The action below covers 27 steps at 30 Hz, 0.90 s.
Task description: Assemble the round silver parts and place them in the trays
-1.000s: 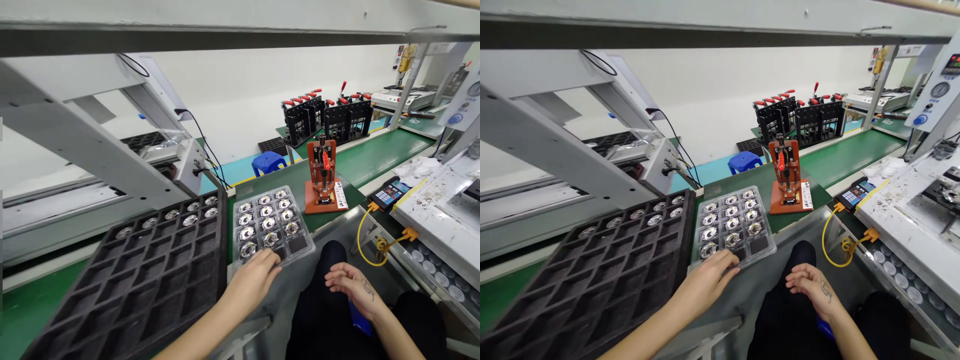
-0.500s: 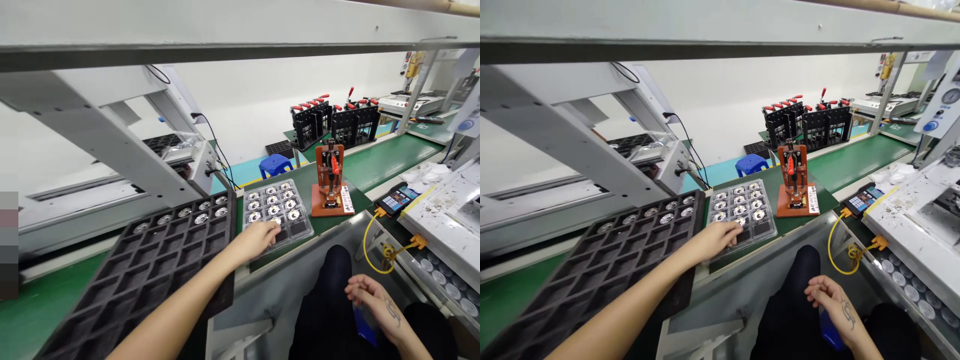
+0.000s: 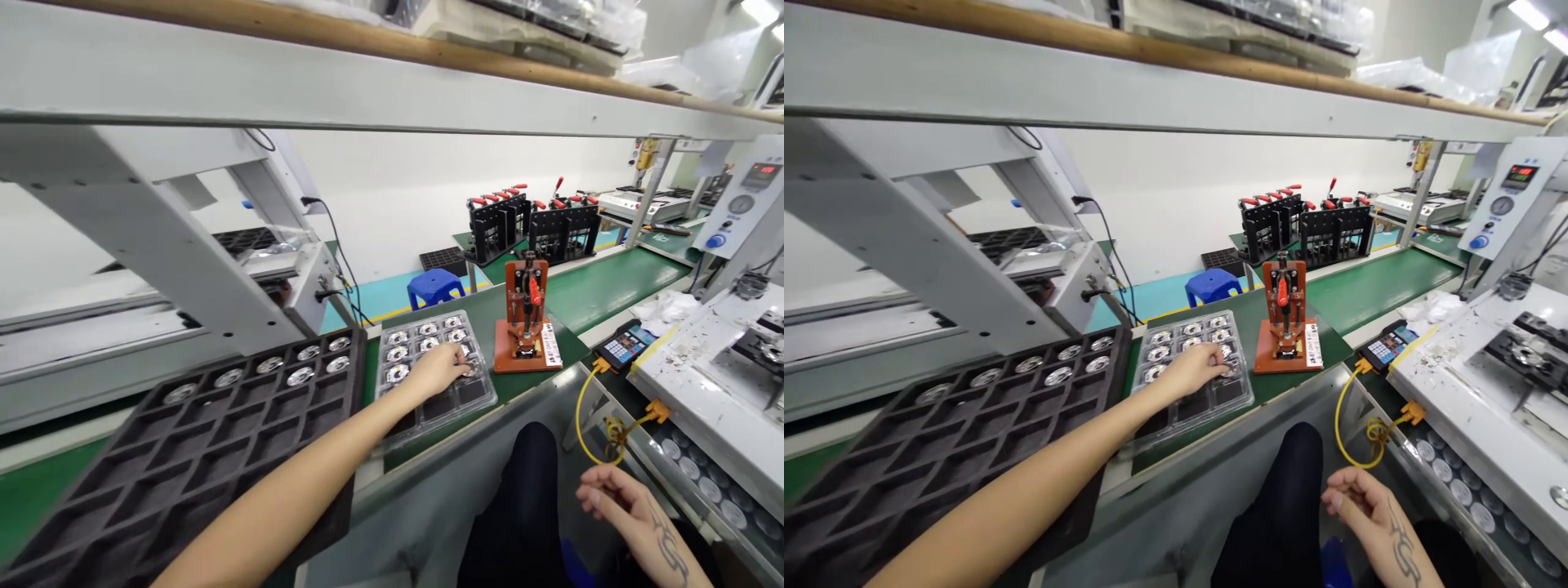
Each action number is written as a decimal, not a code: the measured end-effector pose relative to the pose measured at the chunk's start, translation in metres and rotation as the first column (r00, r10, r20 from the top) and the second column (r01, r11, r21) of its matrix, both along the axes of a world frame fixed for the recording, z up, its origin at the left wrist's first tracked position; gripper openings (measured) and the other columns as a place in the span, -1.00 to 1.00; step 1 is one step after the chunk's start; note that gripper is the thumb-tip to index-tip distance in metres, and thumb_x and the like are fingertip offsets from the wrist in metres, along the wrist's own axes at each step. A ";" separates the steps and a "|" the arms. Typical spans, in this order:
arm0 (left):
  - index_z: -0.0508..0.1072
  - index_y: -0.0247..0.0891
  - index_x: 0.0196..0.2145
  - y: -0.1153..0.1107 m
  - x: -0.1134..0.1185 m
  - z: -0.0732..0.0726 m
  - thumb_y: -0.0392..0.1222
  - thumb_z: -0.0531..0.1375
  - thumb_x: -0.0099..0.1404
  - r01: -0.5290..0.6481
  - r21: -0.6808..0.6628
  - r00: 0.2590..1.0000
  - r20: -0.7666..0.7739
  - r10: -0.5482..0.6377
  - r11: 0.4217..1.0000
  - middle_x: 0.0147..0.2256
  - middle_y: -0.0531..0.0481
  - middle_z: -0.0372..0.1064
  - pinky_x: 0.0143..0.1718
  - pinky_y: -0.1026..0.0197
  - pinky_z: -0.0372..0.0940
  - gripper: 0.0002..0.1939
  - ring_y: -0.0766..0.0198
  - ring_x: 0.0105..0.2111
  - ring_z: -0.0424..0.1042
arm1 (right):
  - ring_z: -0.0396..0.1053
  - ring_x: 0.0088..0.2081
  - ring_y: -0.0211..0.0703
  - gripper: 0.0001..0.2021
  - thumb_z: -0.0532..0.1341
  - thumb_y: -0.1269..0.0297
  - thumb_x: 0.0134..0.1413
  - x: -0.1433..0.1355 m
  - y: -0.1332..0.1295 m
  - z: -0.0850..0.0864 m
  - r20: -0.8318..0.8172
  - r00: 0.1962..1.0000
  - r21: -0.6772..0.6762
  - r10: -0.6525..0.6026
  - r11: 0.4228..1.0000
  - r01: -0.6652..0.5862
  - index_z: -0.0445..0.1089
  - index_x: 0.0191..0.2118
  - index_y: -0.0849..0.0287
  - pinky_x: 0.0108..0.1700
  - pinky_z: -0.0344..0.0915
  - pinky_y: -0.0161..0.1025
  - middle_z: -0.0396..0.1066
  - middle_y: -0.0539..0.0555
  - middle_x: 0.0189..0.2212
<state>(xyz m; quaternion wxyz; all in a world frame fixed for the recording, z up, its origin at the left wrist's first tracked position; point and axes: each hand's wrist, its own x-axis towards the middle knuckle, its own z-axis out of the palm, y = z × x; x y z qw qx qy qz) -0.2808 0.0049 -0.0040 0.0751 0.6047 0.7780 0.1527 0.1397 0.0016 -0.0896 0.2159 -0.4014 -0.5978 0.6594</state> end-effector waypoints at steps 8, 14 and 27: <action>0.43 -0.19 -0.12 0.008 0.127 0.051 -0.36 0.09 0.51 0.692 0.477 0.654 -0.099 -0.750 0.541 -0.17 -0.08 0.54 -0.09 0.19 0.45 -0.85 0.18 -0.15 0.56 | 0.49 -0.20 0.01 -0.48 0.30 -0.19 0.30 -0.012 0.017 0.076 -0.199 0.967 0.392 -0.161 0.891 0.229 0.53 0.16 0.07 -0.15 0.43 -0.09 0.56 0.19 -0.11; 0.44 -0.26 0.00 0.043 0.207 0.055 -0.35 0.06 0.58 0.812 0.579 0.390 -0.448 -0.804 0.071 -0.12 -0.23 0.58 -0.06 0.05 0.53 -0.83 0.06 -0.07 0.59 | 0.40 -0.34 -0.17 -0.63 0.47 0.12 0.14 0.011 0.034 0.132 -0.192 0.959 0.540 -0.211 0.793 0.282 0.55 0.04 0.09 -0.28 0.41 -0.20 0.47 0.04 -0.27; 0.30 -0.16 0.33 0.144 0.334 0.073 -0.31 0.13 0.49 0.845 0.502 0.288 -0.134 -0.948 0.185 0.27 -0.29 0.35 0.31 -0.14 0.36 -0.51 -0.05 0.29 0.39 | 0.31 -0.42 -0.15 -0.67 0.45 0.18 0.06 0.140 0.035 0.137 -0.027 0.728 0.703 -0.685 0.505 0.501 0.52 -0.05 0.09 -0.34 0.27 -0.20 0.34 -0.05 -0.44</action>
